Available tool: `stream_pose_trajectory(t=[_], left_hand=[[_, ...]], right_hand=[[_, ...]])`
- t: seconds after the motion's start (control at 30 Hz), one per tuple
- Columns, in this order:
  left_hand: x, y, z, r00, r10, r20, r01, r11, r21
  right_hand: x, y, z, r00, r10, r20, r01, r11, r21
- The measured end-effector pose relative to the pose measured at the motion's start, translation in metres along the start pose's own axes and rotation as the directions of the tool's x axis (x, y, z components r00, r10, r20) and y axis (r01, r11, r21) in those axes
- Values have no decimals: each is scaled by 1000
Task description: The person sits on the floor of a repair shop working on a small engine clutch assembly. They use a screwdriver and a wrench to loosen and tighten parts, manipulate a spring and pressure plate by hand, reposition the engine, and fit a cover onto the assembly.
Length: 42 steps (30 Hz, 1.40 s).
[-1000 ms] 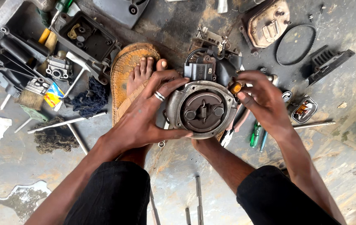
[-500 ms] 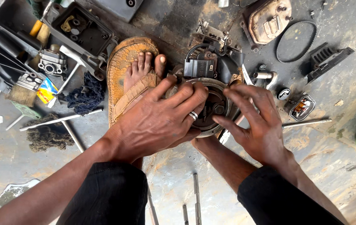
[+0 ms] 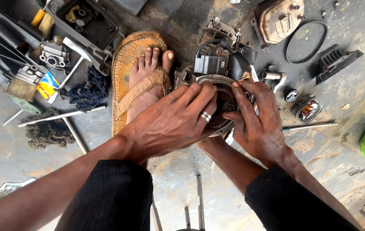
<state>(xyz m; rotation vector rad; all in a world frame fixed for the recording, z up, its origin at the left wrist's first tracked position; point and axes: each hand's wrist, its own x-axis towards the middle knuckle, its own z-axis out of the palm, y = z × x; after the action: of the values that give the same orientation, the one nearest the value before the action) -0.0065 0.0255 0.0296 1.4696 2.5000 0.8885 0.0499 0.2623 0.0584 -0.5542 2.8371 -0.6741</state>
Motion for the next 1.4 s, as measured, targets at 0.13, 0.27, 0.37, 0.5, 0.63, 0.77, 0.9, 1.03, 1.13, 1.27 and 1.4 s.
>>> stream_pose_trajectory(t=[0.13,0.27,0.37,0.5,0.63,0.77,0.9,1.03,1.13,1.27,1.4], left_hand=[[-3,-1,1,996,78,44,-84,981,176],[1,1,-2,990,76,118,-99,975,200],[8,1,-7,950,128,285,-220,921,320],[18,-2,-12,931,171,322,-285,892,350],[19,-4,-12,945,200,260,-278,909,311],[15,-3,-6,962,194,192,-243,930,275],[11,-3,3,978,189,86,-205,946,253],[10,0,13,973,195,126,-222,937,270],[10,5,20,958,191,212,-257,899,354],[11,6,23,975,198,101,-218,940,262],[10,4,22,977,164,136,-192,956,222]], right_hand=[[-1,1,0,1000,-13,-10,12,999,-49],[-2,2,0,1000,-28,-9,28,998,-53],[-4,3,1,1000,-5,21,7,997,-75],[-6,5,2,998,-48,26,50,995,-89],[-7,6,4,998,-51,22,53,993,-106],[-8,5,5,999,-42,29,45,994,-104],[-8,4,4,999,-43,25,46,992,-115],[-5,3,2,999,-49,-6,48,992,-113],[-1,3,0,999,-40,-5,39,991,-128],[3,5,-6,998,-52,-39,48,995,-91],[-1,17,-17,997,48,-59,-41,993,111]])
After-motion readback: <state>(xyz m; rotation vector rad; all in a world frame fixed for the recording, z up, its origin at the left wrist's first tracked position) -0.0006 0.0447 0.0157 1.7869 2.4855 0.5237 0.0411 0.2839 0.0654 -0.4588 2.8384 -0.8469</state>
